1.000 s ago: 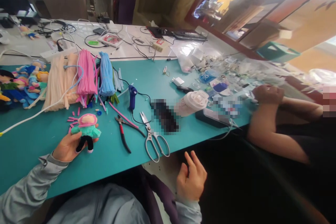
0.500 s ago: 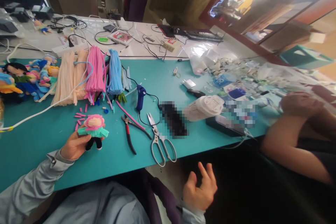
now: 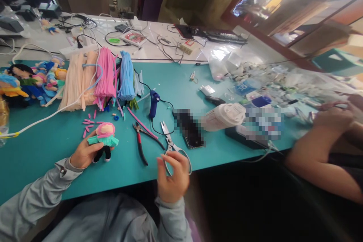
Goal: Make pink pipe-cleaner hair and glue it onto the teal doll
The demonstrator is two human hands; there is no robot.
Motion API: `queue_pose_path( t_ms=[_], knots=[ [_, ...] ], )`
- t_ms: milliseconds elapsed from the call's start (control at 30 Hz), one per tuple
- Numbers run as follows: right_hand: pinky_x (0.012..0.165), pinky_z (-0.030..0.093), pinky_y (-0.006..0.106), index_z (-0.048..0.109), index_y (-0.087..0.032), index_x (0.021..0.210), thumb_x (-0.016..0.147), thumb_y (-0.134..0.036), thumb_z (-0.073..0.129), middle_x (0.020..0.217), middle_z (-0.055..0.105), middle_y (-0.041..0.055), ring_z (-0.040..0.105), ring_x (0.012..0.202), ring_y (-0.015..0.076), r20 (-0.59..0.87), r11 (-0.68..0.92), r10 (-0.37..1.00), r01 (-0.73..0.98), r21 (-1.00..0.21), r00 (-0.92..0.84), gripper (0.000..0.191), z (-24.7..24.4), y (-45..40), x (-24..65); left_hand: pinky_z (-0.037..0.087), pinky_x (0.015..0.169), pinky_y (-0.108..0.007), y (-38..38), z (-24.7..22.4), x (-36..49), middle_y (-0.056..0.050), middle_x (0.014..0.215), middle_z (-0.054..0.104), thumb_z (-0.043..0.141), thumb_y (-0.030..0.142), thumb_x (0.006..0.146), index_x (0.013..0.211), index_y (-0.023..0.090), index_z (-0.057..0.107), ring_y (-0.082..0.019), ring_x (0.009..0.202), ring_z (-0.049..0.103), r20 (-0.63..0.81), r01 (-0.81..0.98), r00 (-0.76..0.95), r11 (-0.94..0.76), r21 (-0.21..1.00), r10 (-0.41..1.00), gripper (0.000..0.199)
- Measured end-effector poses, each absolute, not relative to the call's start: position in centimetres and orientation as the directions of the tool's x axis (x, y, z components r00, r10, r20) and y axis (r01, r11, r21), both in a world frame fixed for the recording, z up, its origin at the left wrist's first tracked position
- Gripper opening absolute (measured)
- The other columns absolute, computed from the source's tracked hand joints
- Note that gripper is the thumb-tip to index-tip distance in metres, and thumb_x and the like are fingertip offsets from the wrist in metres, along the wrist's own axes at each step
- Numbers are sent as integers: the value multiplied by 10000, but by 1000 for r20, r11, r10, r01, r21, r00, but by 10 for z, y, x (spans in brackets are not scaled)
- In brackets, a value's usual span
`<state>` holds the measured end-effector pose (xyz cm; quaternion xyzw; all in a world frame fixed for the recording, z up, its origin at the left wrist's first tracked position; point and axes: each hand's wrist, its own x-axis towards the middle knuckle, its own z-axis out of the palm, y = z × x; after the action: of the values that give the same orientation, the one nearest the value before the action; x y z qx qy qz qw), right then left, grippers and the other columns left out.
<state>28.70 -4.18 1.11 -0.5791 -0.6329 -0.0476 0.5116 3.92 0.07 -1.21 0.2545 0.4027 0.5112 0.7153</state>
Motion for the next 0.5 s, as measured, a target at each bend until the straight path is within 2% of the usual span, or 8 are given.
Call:
queue_pose_path(
  t_ms=[100, 200, 333, 500],
  knots=[
    [734, 493, 376, 661, -235, 863, 876, -171, 608, 817, 627, 36, 607, 775, 191, 655, 486, 754, 713, -506, -48, 84, 23, -20, 243, 577, 740, -396, 1, -14, 39, -59, 889, 741, 831, 281, 627, 1197, 182, 618, -257, 772, 715, -297, -497, 129, 321, 806, 946, 617],
    [724, 452, 349, 676, -220, 856, 903, -189, 580, 777, 616, 32, 571, 747, 172, 634, 583, 744, 667, -464, -209, 111, 31, -3, 211, 554, 794, -348, 3, -17, 38, -48, 941, 734, 832, 260, 626, 1105, 183, 651, -233, 834, 702, -278, -450, 110, 297, 842, 954, 518],
    [733, 407, 329, 691, -228, 852, 936, -220, 534, 765, 596, 28, 537, 747, 163, 623, 626, 721, 671, -398, -303, 179, 30, 13, 195, 500, 894, -316, 4, -20, 36, -49, 1078, 711, 839, 218, 607, 1111, 192, 650, -236, 1008, 654, -270, -449, 95, 283, 848, 958, 539],
    [731, 388, 318, 686, -228, 804, 945, -248, 529, 746, 577, 22, 514, 730, 157, 621, 642, 708, 673, -367, -336, 212, 24, 21, 194, 501, 873, -312, 3, -21, 37, -48, 1055, 710, 836, 224, 615, 1104, 185, 656, -226, 977, 648, -267, -445, 123, 293, 846, 956, 523]
  ],
)
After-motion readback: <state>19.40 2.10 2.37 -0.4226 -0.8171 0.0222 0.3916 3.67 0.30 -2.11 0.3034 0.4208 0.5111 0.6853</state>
